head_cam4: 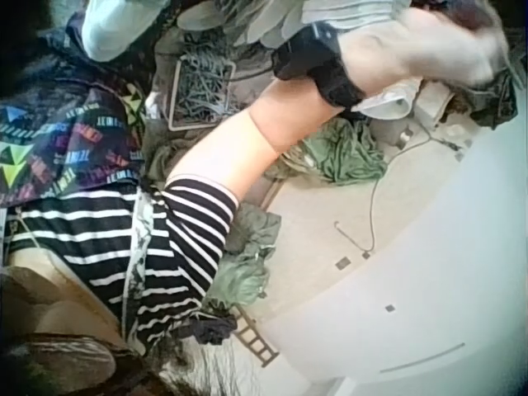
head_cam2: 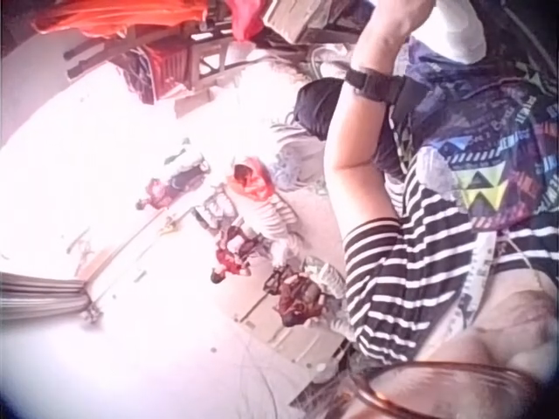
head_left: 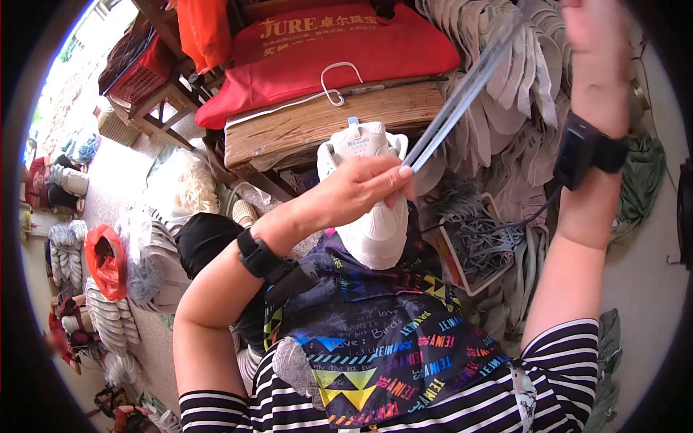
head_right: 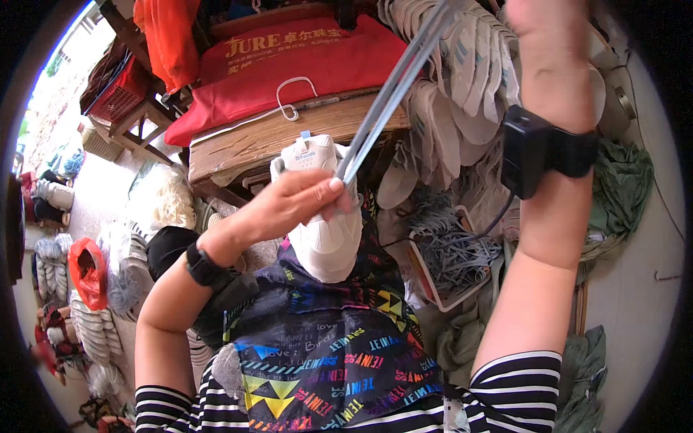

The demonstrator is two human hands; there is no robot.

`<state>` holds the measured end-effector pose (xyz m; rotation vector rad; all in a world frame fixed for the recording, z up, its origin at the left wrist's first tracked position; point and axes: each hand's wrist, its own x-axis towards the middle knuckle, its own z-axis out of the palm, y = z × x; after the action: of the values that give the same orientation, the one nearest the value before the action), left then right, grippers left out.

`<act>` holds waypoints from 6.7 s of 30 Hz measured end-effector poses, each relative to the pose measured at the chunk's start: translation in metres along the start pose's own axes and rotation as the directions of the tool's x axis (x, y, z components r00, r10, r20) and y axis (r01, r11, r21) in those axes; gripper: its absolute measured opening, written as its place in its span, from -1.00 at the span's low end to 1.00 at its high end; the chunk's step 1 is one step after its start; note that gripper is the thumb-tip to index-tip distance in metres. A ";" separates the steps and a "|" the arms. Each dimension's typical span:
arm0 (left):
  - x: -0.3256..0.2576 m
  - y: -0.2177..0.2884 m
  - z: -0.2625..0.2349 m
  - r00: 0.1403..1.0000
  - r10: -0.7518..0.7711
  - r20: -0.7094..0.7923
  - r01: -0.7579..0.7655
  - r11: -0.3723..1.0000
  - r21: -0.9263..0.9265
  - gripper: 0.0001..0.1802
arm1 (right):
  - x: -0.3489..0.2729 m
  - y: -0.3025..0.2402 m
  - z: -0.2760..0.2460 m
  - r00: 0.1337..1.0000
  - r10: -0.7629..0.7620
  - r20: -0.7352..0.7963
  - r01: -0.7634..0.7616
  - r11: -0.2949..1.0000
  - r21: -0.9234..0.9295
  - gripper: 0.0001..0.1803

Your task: Lacing a white sneaker in a shoe workshop.

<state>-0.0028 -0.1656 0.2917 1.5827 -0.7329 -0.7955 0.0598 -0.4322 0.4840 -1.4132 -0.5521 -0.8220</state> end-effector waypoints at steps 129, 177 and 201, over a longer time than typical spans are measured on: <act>-0.056 -0.082 0.012 0.798 -0.225 -0.560 0.054 0.951 -0.306 -0.74 | -0.264 0.067 0.027 0.735 0.650 0.195 -0.354 0.613 -0.707 -0.83; -0.021 0.022 -0.008 0.790 0.334 -0.514 -0.294 0.942 0.160 -0.78 | -0.192 0.057 0.061 0.507 0.707 0.493 -0.700 0.671 -0.243 -0.80; -0.071 -0.064 -0.006 0.775 -0.176 -0.606 -0.220 0.825 -0.521 -0.83 | -0.214 0.077 0.076 0.494 0.591 0.638 0.183 0.647 -0.740 -0.89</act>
<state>-0.0363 -0.0951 0.2362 1.1577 0.0097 -0.3465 -0.0031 -0.3243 0.2796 -2.6664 -0.7771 0.0396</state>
